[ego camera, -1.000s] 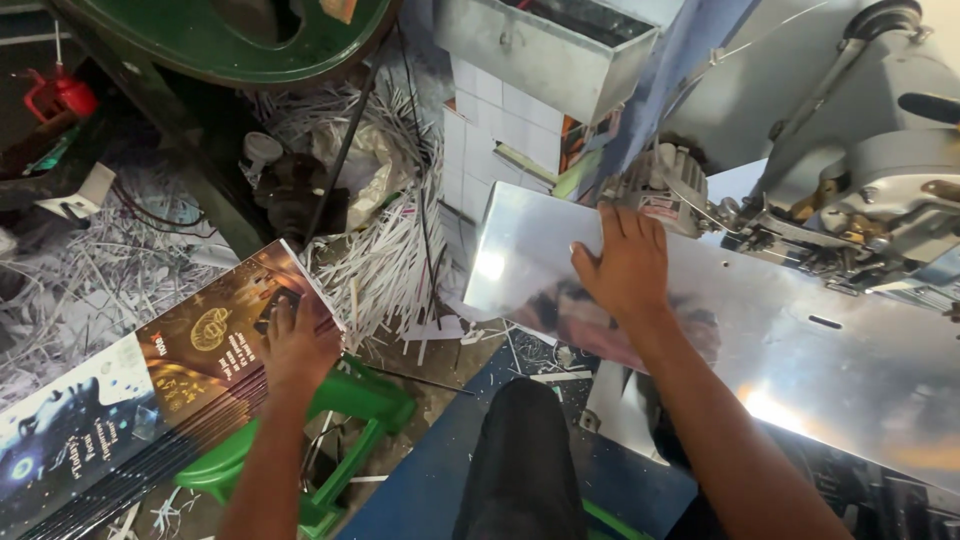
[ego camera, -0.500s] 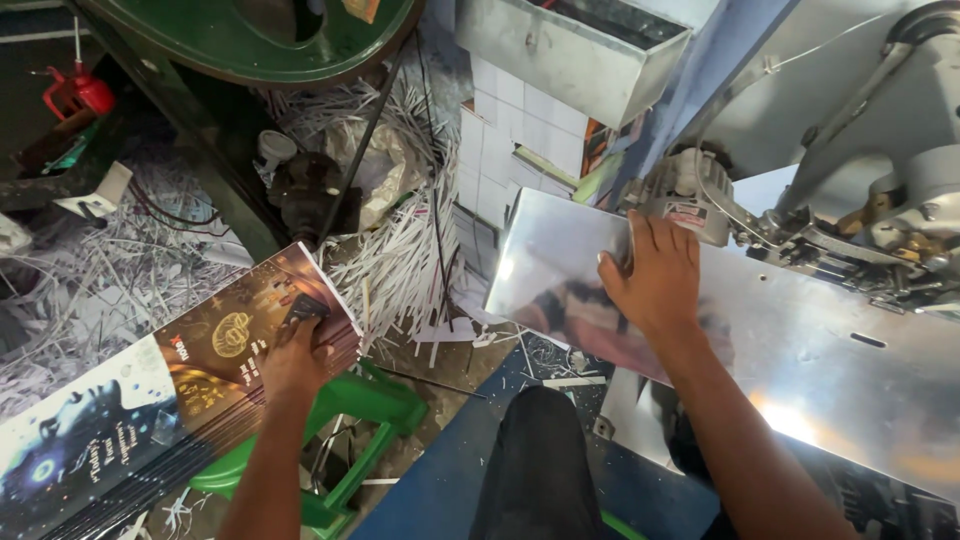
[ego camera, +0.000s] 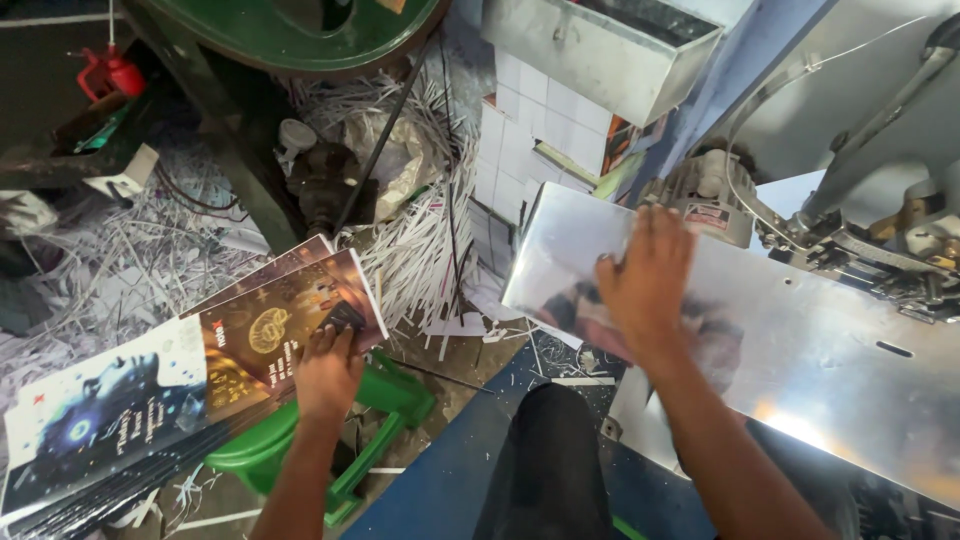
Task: The person repeatedly places printed book covers onto a binding machine, aligns them under the stitching head, and operates the machine to stitch the spine. Finished books are removed and stacked to the right. The process is repeated for multiple covers throughout the clip.
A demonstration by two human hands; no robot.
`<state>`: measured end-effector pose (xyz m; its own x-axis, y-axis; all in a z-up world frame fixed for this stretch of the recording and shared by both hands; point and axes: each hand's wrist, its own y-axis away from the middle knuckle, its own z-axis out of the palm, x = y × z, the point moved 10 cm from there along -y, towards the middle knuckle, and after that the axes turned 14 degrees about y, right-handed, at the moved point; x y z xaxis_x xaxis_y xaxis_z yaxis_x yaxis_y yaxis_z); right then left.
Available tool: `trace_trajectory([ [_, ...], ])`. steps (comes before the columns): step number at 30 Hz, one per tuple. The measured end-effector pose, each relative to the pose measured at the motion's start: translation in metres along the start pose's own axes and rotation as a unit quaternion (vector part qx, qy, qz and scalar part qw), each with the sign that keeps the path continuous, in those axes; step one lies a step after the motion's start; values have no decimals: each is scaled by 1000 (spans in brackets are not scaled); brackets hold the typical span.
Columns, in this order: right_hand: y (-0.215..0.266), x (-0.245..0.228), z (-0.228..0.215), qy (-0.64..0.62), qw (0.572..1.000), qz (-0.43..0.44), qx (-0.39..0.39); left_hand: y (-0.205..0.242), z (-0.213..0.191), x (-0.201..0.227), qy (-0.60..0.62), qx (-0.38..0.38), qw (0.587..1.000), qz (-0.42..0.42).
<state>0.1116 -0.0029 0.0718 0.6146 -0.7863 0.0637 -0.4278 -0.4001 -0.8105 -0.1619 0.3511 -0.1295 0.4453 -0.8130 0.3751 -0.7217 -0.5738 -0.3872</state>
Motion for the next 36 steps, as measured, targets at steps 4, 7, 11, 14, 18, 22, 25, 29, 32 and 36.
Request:
trace_trajectory([
  [4, 31, -78, 17, -176, 980, -72, -62, 13, -11, 18, 41, -5, 999, 19],
  [7, 68, -145, 48, -336, 920, -14, -199, 25, -20, 34, 56, 0, 998, 36],
  [11, 123, -216, 90, -441, 820, 37, -363, 32, -28, 52, 82, -8, 996, 37],
  [14, 150, -246, 123, -454, 781, 102, -415, 33, -34, 62, 95, -20, 995, 34],
  [18, 198, -274, 169, -586, 522, 304, -540, 34, -40, 77, 112, -30, 992, 45],
  [22, 209, -279, 184, -602, 450, 341, -565, 33, -47, 86, 121, -17, 991, 58],
  [25, 209, -273, 187, -594, 457, 348, -563, 25, -37, 73, 152, -77, 985, 22],
  [29, 210, -259, 189, -579, 486, 356, -549, -2, -21, 29, 186, -138, 970, -72],
  [32, 213, -254, 191, -577, 501, 351, -542, -34, -11, -9, 97, -152, 976, -126],
  [36, 217, -245, 193, -556, 524, 349, -543, -75, 8, -38, 57, -206, 963, -162],
])
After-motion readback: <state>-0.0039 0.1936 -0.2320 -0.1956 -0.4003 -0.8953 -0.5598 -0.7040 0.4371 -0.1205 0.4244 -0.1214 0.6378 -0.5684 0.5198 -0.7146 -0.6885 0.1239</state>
